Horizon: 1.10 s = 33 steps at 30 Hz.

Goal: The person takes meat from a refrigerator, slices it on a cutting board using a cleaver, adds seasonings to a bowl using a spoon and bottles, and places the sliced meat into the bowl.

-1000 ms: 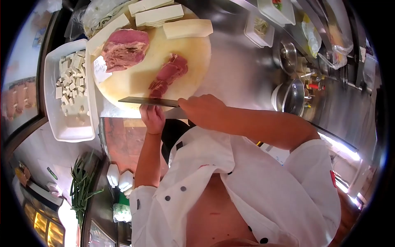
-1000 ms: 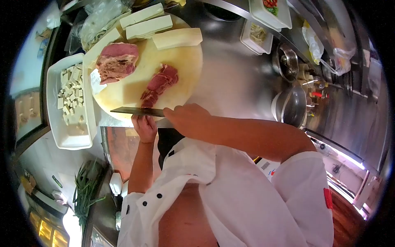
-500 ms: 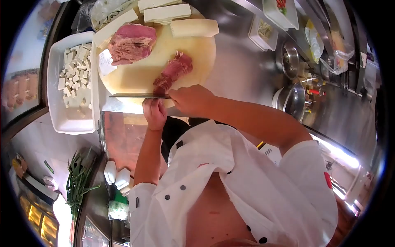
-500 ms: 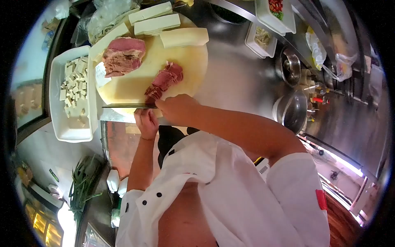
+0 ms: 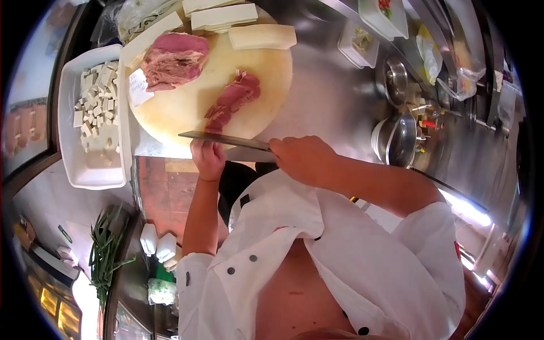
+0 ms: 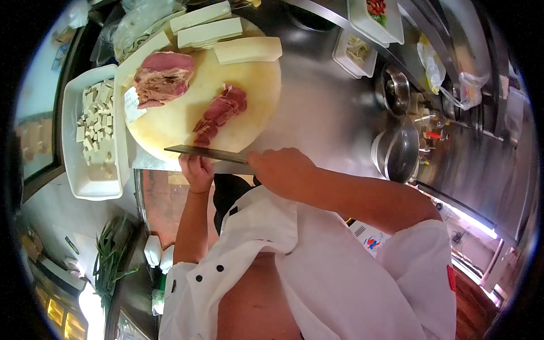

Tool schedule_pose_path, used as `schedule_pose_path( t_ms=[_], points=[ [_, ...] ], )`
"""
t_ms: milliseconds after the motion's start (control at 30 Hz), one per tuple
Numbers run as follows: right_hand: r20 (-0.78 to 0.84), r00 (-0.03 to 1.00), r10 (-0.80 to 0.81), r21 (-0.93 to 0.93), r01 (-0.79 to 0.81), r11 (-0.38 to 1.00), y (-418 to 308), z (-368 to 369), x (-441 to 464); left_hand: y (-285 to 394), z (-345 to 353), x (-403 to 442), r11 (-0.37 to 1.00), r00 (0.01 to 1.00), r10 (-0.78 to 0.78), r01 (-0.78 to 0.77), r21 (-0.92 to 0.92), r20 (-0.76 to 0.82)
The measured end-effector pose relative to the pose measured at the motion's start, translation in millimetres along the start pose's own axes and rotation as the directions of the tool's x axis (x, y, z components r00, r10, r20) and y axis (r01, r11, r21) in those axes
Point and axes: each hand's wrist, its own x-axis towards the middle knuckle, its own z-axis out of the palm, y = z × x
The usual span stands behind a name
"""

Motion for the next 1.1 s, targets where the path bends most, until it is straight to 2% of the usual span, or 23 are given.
schedule_pose_path(
  t_ms=[67,100,167,400,467,567,600,667,1100],
  points=[
    [-0.081,0.995,-0.059,0.022,0.061,0.998,5,9,4,-1,0,-3,0.999,0.999,-0.04,0.039,0.022,0.032],
    [-0.082,0.995,-0.05,0.027,0.053,0.998,6,11,6,0,0,-3,0.999,0.999,-0.037,0.036,0.014,0.037],
    [-0.098,0.987,-0.129,0.044,0.134,0.99,8,12,13,0,-1,-2,0.999,0.999,-0.026,0.025,0.022,0.024],
    [-0.065,0.992,-0.11,0.095,0.116,0.989,2,16,33,-3,1,-4,1.0,1.0,-0.018,0.017,0.025,0.005],
    [-0.12,0.978,-0.169,0.079,0.179,0.981,3,19,38,-2,-1,-2,0.998,0.999,0.002,-0.004,0.063,0.04],
    [-0.135,0.974,-0.18,0.1,0.194,0.976,1,22,47,2,-5,4,0.997,0.994,-0.027,0.019,0.074,0.109],
    [-0.135,0.974,-0.18,0.102,0.194,0.976,2,25,50,2,-4,3,0.997,0.994,-0.027,0.018,0.075,0.11],
    [-0.255,0.93,-0.265,0.041,0.285,0.958,5,32,54,1,-1,0,1.0,1.0,-0.015,0.015,0.026,0.012],
    [-0.343,0.88,-0.329,0.026,0.359,0.933,7,59,96,1,-3,4,1.0,0.999,0.007,-0.008,0.007,0.039]
  ],
)
